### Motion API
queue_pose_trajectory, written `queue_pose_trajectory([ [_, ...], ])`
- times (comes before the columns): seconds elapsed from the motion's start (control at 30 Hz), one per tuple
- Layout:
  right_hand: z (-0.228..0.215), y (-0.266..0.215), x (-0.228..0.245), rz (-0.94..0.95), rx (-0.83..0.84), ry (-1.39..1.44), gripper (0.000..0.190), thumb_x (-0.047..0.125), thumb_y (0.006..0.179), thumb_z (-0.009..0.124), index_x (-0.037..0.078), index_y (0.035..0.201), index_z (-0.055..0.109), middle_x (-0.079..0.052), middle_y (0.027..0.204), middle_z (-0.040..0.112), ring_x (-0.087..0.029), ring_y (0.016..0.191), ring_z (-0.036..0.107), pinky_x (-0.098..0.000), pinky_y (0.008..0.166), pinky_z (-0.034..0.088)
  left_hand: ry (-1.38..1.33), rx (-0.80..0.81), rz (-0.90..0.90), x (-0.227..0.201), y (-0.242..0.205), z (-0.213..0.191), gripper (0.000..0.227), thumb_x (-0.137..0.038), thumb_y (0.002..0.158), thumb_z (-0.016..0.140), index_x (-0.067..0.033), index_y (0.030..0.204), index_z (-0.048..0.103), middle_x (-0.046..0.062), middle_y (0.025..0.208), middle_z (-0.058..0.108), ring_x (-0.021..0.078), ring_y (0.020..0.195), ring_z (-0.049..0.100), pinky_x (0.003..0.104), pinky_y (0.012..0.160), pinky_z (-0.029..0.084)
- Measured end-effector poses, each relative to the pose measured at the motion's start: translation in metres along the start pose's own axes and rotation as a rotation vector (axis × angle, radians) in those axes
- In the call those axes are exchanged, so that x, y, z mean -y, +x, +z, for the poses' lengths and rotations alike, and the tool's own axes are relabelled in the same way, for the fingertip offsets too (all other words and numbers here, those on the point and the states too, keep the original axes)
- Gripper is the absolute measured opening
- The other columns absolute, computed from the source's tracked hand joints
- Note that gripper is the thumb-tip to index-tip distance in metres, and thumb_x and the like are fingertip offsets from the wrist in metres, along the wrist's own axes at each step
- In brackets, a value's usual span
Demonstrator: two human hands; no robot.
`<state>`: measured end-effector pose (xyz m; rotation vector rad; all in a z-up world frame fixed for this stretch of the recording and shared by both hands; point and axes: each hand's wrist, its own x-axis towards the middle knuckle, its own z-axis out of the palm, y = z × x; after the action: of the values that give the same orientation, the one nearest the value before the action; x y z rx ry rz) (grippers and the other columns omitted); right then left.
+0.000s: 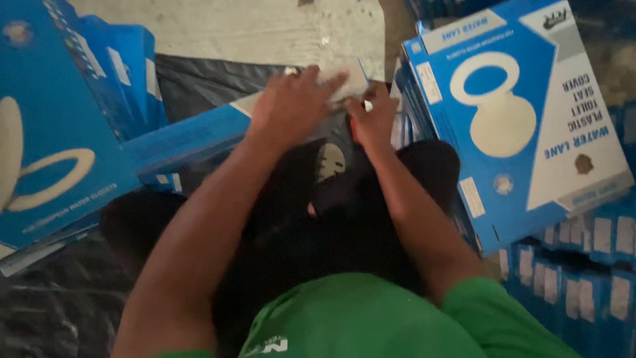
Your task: The person sits on the floor and repeatedly folds and tapes blue and white cardboard boxes labeled 'Water Lane Plastic Toilet Seat Cover.' They use a red handheld tape dispenser to seal the boxes and stack the finished units to the left.
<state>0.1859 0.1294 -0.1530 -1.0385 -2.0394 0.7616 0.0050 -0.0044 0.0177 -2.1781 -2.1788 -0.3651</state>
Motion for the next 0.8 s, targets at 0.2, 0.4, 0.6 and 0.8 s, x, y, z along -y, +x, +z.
queue_pose_trajectory([
  [0.2, -0.034, 0.024, 0.032, 0.19, 0.189, 0.229, 0.047, 0.025, 0.087, 0.08, 0.003, 0.125, 0.063, -0.012, 0.113, 0.073, -0.023, 0.106, 0.07, -0.0374, 0.087, 0.057, -0.036, 0.003, -0.026, 0.002, -0.003, 0.004, 0.064, -0.043, 0.091, 0.071, -0.0193, 0.147, 0.053, 0.012, 0.115, 0.067, 0.033, 0.095, 0.07, 0.046, 0.081, 0.054],
  [0.4, -0.071, 0.062, 0.08, 0.123, 0.466, 0.53, 0.061, 0.026, 0.087, 0.086, -0.001, 0.134, 0.058, -0.013, 0.123, 0.071, -0.021, 0.113, 0.07, -0.0327, 0.096, 0.058, -0.071, -0.101, -0.067, 0.0, -0.003, 0.016, 0.066, -0.044, 0.087, 0.076, -0.0028, 0.134, 0.056, 0.012, 0.112, 0.07, 0.0317, 0.092, 0.071, 0.044, 0.078, 0.055],
  [0.6, -0.062, 0.08, 0.105, 0.113, 0.43, 0.025, 0.048, 0.035, 0.088, 0.083, -0.002, 0.118, 0.071, -0.016, 0.111, 0.076, -0.023, 0.098, 0.076, -0.0335, 0.088, 0.06, -0.081, -0.076, -0.067, -0.001, -0.005, 0.011, 0.053, -0.043, 0.085, 0.078, -0.005, 0.112, 0.053, 0.013, 0.103, 0.071, 0.0334, 0.093, 0.071, 0.046, 0.077, 0.054],
  [0.8, -0.07, 0.092, 0.107, -0.026, 0.484, 0.0, 0.044, 0.039, 0.1, 0.071, 0.001, 0.12, 0.072, -0.018, 0.108, 0.076, -0.026, 0.099, 0.074, -0.0379, 0.087, 0.056, -0.074, -0.122, -0.084, -0.002, -0.004, 0.014, 0.056, -0.047, 0.084, 0.078, -0.0043, 0.11, 0.052, 0.014, 0.098, 0.071, 0.0344, 0.09, 0.071, 0.046, 0.076, 0.054],
])
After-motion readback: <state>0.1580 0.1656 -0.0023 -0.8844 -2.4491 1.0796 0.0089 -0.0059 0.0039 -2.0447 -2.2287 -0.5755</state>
